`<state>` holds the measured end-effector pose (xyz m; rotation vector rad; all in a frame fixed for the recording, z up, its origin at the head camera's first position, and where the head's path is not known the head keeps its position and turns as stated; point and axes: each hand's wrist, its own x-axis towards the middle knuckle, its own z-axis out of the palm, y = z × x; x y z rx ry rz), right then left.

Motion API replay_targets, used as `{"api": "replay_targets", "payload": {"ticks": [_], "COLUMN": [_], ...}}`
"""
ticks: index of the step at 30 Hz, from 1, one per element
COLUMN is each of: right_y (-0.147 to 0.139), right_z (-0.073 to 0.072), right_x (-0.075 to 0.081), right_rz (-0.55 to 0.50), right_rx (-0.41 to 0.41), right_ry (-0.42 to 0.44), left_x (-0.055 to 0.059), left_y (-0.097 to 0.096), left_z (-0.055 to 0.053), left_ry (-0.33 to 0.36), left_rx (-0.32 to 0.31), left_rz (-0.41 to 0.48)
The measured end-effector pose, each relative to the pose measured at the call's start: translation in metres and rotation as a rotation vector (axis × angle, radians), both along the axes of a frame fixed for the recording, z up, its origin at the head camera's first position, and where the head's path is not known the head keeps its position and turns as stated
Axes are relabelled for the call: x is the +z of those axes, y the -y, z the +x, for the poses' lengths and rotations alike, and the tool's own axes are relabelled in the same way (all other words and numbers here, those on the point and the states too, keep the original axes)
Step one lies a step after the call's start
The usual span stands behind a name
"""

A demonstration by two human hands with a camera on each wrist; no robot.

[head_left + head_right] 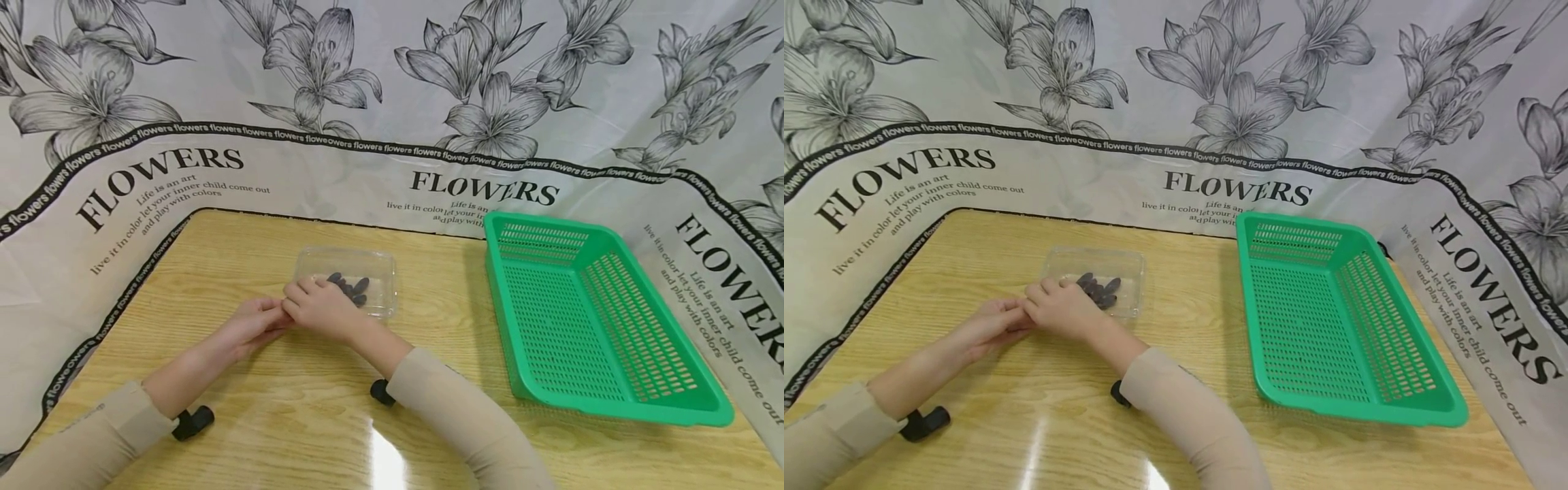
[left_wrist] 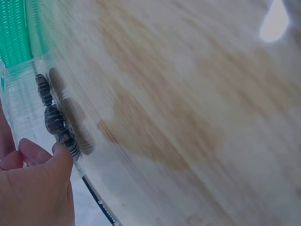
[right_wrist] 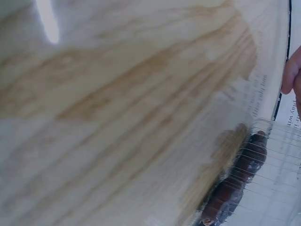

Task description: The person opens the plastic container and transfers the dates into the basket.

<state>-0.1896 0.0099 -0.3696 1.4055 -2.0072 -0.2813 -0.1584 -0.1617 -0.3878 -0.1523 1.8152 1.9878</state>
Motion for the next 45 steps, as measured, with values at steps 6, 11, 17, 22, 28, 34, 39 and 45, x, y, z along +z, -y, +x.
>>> {"api": "replay_targets", "payload": {"ticks": [6,11,17,22,28,34,39,45], "right_y": [0.001,0.002,0.005,0.004,0.000,-0.004,-0.011,-0.028], "right_z": [-0.001,-0.001,-0.005,-0.006,-0.005,-0.006,-0.007,-0.006], "right_x": [-0.009,-0.013,-0.008,-0.008,-0.013,-0.011,-0.008,-0.003], "right_rz": [-0.032,-0.058,-0.169,-0.159,-0.161,-0.216,-0.257,-0.242], "right_rx": [-0.005,-0.017,-0.038,0.001,0.016,0.092,0.146,0.124], "right_ry": [-0.099,-0.126,-0.085,-0.085,-0.074,0.012,0.133,0.222], "left_x": [0.000,0.001,-0.001,-0.003,0.000,0.002,0.006,0.009], "left_y": [-0.001,-0.003,0.000,0.003,0.000,-0.001,-0.002,-0.002], "left_z": [0.001,0.001,0.002,0.002,0.001,0.003,0.006,0.008], "left_ry": [-0.004,-0.008,-0.040,-0.045,-0.033,-0.038,-0.033,0.021], "left_rx": [-0.002,0.000,-0.017,-0.019,-0.005,-0.011,-0.013,0.018], "left_rz": [-0.036,-0.043,-0.043,-0.050,-0.054,-0.057,-0.024,0.009]}}
